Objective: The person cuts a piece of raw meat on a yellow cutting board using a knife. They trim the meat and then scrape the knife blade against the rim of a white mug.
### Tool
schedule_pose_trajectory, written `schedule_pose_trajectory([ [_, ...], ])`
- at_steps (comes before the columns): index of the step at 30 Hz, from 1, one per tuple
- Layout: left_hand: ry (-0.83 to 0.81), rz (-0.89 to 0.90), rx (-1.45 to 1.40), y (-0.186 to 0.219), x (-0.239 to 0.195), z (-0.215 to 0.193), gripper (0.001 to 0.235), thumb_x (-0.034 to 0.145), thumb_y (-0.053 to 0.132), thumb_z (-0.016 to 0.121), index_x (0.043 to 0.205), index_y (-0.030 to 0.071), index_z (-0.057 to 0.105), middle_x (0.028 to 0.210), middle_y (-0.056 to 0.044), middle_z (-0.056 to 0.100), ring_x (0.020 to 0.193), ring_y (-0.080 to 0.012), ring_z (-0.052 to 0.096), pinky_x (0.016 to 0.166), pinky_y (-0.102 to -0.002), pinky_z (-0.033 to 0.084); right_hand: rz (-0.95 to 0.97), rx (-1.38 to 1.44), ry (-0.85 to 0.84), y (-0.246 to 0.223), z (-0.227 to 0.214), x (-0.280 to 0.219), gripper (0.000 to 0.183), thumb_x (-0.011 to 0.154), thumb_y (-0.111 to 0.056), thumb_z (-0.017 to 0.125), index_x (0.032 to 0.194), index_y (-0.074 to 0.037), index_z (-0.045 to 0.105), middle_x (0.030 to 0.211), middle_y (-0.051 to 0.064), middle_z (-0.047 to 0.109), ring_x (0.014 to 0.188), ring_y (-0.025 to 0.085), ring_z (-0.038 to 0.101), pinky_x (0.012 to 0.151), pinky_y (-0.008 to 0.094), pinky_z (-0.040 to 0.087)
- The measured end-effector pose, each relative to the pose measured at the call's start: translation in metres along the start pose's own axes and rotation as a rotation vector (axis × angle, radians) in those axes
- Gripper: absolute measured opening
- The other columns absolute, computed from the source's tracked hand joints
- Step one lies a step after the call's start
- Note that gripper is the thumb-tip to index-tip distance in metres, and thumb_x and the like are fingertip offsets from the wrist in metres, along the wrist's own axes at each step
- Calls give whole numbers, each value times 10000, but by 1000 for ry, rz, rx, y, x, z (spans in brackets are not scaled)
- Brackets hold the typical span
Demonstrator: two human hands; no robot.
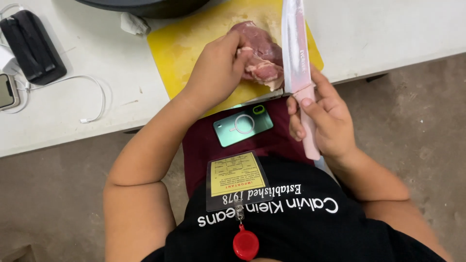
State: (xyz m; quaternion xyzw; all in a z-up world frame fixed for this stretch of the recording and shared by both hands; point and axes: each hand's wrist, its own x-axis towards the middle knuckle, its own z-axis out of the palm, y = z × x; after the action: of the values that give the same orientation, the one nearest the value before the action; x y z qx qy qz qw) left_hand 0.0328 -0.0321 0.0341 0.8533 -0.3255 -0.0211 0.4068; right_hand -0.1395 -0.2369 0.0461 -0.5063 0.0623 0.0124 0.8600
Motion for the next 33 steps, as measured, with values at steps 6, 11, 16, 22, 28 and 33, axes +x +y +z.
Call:
schedule_pose_trajectory([
  [6, -190, 263, 253, 14, 7, 7, 146, 899, 110, 569, 991, 54, 667, 982, -155, 574, 924, -388, 567, 626, -515, 476, -87, -252, -15, -19, -27, -5, 687, 1093, -63, 465, 1694, -225, 173, 994, 223, 536, 583, 239, 522, 606, 325, 505],
  [11, -97, 457, 552, 22, 15, 19, 218, 900, 320, 718, 893, 109, 774, 1064, -84, 642, 958, -314, 576, 667, -446, 516, -329, -597, -52, -30, -64, 4, 410, 1101, -135, 494, 1455, -8, 332, 1050, 222, 569, 800, 226, 570, 674, 296, 532],
  [16, -139, 485, 689, 23, 21, 30, 190, 787, 200, 738, 954, 213, 827, 932, 2, 651, 934, -290, 617, 680, -426, 509, -644, -1104, 77, -28, -124, 6, 295, 1158, -107, 534, 1388, 69, 476, 783, 74, 516, 640, 136, 442, 662, 306, 401],
  [22, -510, 200, 376, 17, 46, 23, 155, 826, 222, 651, 791, 96, 733, 856, -73, 593, 704, -347, 598, 505, -505, 405, -1144, -1565, -186, -42, -162, 19, 165, 1094, 112, 640, 1237, 35, 612, 840, 207, 666, 633, 314, 516, 567, 410, 405],
  [28, -669, -95, 145, 48, 62, -10, 282, 849, 126, 611, 583, 209, 657, 847, 151, 792, 758, -116, 655, 689, -343, 437, -1316, -1805, -299, -52, -137, 42, 224, 1073, 16, 731, 1234, -139, 712, 830, 92, 638, 578, 209, 445, 528, 314, 331],
  [33, -747, -127, 230, 48, 75, -11, 141, 896, 181, 649, 788, 190, 738, 767, 19, 716, 794, -201, 631, 681, -382, 449, -1356, -1857, -389, -58, -128, 58, 211, 1039, -3, 693, 1161, -170, 732, 816, 54, 615, 593, 185, 431, 545, 287, 312],
])
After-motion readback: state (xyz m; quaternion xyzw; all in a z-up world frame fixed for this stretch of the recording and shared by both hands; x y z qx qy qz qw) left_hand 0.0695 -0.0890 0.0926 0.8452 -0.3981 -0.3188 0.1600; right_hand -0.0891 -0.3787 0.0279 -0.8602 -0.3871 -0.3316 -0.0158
